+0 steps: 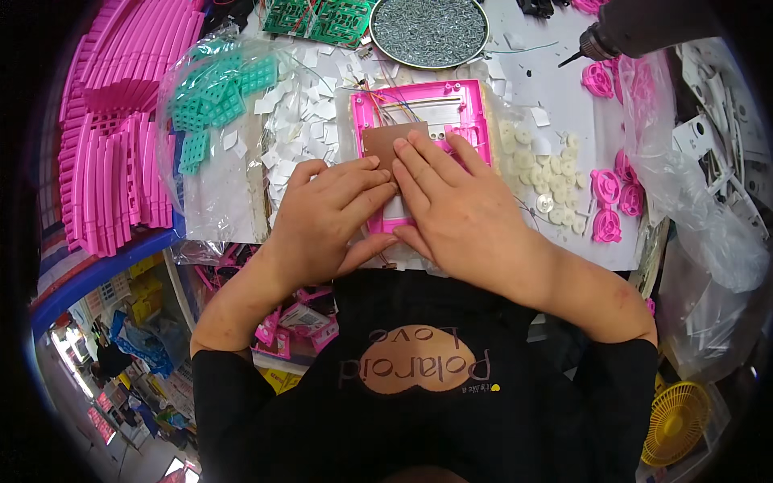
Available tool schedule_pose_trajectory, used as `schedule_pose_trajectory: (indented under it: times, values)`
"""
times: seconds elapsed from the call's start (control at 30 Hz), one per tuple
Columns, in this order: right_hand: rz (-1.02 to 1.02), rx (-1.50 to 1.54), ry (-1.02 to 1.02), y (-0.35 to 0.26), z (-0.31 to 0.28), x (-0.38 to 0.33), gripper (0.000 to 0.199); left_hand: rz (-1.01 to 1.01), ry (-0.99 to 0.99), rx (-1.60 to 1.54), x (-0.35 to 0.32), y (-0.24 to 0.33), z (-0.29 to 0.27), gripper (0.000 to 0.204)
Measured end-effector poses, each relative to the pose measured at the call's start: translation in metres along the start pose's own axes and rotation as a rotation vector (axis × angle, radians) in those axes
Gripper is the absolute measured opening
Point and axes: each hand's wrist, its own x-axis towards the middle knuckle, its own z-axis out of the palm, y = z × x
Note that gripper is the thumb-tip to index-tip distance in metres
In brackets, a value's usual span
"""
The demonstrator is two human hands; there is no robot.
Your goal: Assembling internal components of a pink toy camera and placing it into its packaging.
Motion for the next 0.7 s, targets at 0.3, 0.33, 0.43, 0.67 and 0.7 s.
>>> schedule_pose_trajectory:
  times: [0.3, 0.33, 0.43, 0.67, 0.7]
  values:
    - [-0.062, -0.124, 0.008, -0.001, 0.002, 0.013, 0.055, -0.017, -0.154, -0.006, 0.013, -0.001, -0.018, 0.044]
    - [-0.058, -0.167, 0.001, -0.001, 0.003, 0.013, 0.054, -0.055, -0.225, -0.084, 0.023, -0.005, -0.025, 0.041]
    - [0.002, -0.164, -0.22, -0.009, -0.007, 0.021, 0.053, -0.108, -0.19, -0.146, 0.078, -0.035, -0.034, 0.027]
    - [-0.051, -0.221, -0.003, -0.01, 0.005, 0.013, 0.05, -0.106, -0.096, 0.543, 0.188, -0.095, 0.01, 0.017]
    - [-0.058, -0.235, 0.01, -0.009, 0.005, 0.013, 0.048, -0.119, -0.183, 0.534, 0.192, -0.098, 0.011, 0.016]
